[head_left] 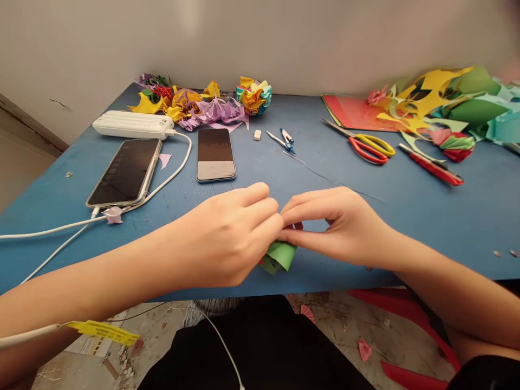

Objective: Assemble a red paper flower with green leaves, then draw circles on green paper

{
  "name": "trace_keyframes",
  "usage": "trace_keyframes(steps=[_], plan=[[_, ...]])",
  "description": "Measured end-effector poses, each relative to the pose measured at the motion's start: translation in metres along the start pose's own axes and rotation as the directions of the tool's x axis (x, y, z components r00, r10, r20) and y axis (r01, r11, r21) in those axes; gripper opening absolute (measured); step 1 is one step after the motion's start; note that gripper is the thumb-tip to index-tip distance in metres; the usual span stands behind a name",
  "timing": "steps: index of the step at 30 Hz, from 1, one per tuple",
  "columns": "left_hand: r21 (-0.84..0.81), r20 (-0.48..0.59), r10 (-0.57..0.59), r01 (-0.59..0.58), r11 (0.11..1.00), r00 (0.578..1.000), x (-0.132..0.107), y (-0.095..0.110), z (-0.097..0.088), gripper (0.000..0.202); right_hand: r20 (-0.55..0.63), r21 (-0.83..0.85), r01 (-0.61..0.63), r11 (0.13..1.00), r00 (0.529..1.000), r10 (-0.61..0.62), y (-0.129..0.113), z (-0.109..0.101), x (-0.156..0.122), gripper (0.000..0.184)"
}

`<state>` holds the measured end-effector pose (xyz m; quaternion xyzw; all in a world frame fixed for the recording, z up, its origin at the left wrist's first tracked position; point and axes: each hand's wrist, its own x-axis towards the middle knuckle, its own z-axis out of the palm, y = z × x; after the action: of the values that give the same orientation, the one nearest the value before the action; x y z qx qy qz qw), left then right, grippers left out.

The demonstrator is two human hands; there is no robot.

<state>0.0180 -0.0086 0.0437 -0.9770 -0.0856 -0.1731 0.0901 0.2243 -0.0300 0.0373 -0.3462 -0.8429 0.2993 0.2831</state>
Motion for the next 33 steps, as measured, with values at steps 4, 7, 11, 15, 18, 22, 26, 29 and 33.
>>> trace_keyframes(steps=[4,7,11,15,18,22,26,29,33], plan=[[-0.118,0.017,-0.154,0.155,0.981,0.988,0.001,0.002,0.002,0.020,-0.089,-0.053,0.031,0.998,0.995,-0.036,-0.001,0.004,-0.001,0.010],[-0.184,0.046,-0.180,0.185,0.965,0.983,0.000,0.001,0.001,0.020,-0.121,-0.086,0.079,0.993,0.989,-0.089,-0.001,0.004,0.000,0.010],[-0.177,0.038,-0.167,0.171,0.969,0.985,-0.002,-0.002,0.001,0.019,-0.073,-0.146,0.189,0.971,0.977,-0.201,0.001,0.000,-0.001,0.014],[-0.124,0.062,-0.133,0.140,0.982,0.989,-0.003,-0.001,0.005,0.019,-0.011,-0.310,0.283,0.908,0.954,-0.301,0.004,0.000,-0.005,0.013],[-0.169,0.058,-0.183,0.190,0.967,0.981,-0.002,0.002,0.006,0.023,-0.011,-0.454,0.309,0.836,0.936,-0.352,0.003,0.004,-0.007,0.010],[-0.300,0.068,-0.328,0.333,0.894,0.942,0.000,0.009,0.003,0.026,-0.044,-0.618,0.276,0.736,0.923,-0.383,-0.002,0.011,-0.011,0.007],[-0.410,0.123,-0.459,0.466,0.784,0.880,0.001,0.014,0.000,0.027,0.010,-0.782,0.327,0.530,0.858,-0.514,-0.006,0.011,-0.012,0.008],[-0.398,0.096,-0.457,0.455,0.796,0.884,0.002,0.015,0.000,0.025,0.080,-0.819,0.386,0.424,0.809,-0.582,-0.006,0.010,-0.012,0.011],[-0.258,0.020,-0.343,0.336,0.906,0.939,0.002,0.011,0.000,0.022,-0.034,-0.676,0.328,0.660,0.880,-0.473,-0.004,0.007,-0.010,0.011]])
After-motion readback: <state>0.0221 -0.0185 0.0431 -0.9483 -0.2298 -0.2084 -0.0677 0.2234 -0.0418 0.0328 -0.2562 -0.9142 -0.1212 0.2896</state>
